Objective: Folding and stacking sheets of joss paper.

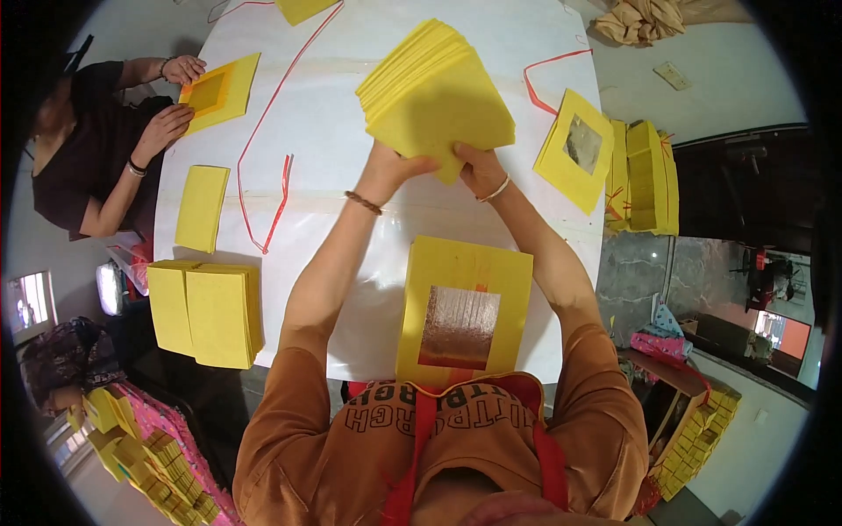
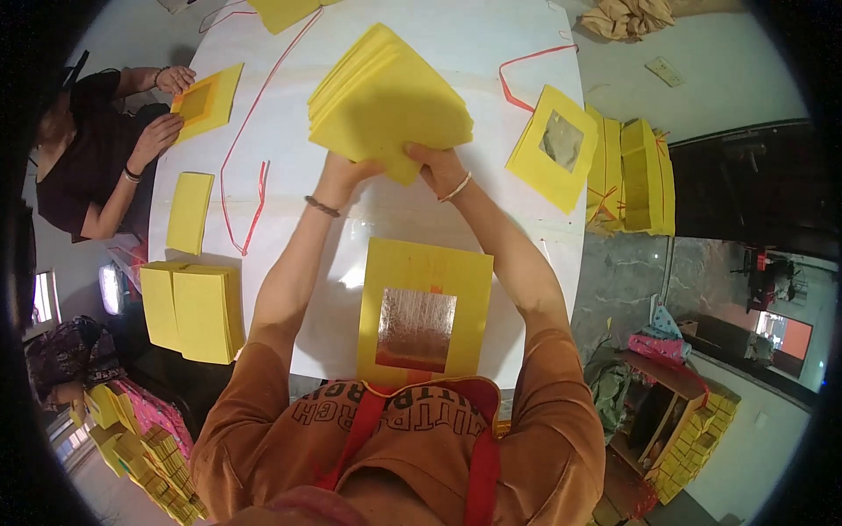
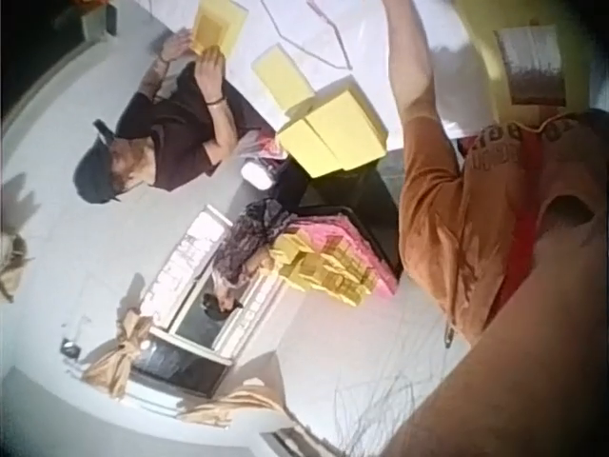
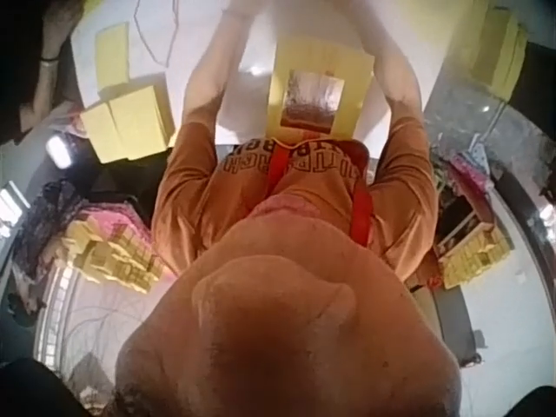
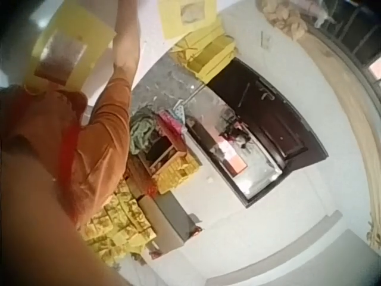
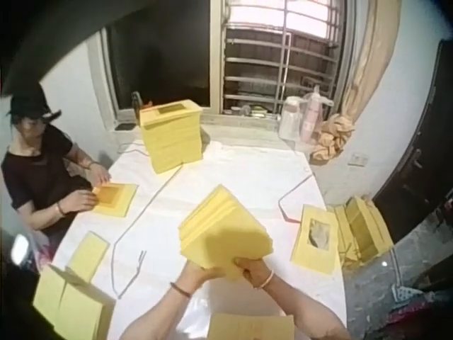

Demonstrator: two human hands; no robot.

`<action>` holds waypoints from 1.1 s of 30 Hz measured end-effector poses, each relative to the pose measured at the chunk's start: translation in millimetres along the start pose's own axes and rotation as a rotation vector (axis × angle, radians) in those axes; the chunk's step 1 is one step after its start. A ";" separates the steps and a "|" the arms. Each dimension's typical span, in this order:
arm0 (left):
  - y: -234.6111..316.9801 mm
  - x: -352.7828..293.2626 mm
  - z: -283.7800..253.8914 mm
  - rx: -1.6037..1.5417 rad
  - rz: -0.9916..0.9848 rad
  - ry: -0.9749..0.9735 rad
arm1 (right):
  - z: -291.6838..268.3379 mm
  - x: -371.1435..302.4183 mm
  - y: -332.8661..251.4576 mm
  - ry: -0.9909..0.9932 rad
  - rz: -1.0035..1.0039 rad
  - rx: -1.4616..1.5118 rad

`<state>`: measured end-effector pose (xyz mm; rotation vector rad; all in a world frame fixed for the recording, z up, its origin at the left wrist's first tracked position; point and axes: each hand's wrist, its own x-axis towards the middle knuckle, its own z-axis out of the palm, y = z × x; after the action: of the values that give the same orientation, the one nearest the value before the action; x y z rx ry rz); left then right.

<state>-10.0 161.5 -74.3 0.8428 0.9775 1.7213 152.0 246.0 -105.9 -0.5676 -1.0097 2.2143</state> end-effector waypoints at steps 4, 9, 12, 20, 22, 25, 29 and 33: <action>6.6 6.3 1.1 0.271 0.081 -0.101 | -19.3 -2.3 -8.5 -0.115 -0.049 0.099; -2.7 7.8 -32.3 0.353 0.025 -0.146 | -21.1 2.8 -65.3 -0.192 -0.168 -0.585; -12.4 8.7 -38.0 0.504 -0.151 -0.260 | 2.8 14.5 -55.3 -0.174 0.176 -0.882; -42.2 5.2 -32.9 0.426 -0.139 -0.327 | -4.7 -1.6 -25.2 -0.030 -0.002 -0.744; -50.9 0.2 -36.5 0.471 -0.143 -0.337 | -6.1 -4.1 -19.8 -0.001 -0.024 -0.806; -56.3 5.5 -32.4 0.556 -0.006 -0.239 | -21.9 7.9 -16.9 0.006 -0.065 -0.838; -58.8 -4.5 -32.9 0.694 0.001 -0.251 | -26.0 1.3 -1.9 -0.007 -0.051 -0.906; -58.4 -0.7 -32.2 0.800 -0.029 -0.224 | -23.0 2.3 -18.3 -0.097 0.009 -0.875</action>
<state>-14.7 166.7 -140.6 1.4758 1.5317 1.1486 170.9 268.7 -106.0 -0.8252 -2.0337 1.7297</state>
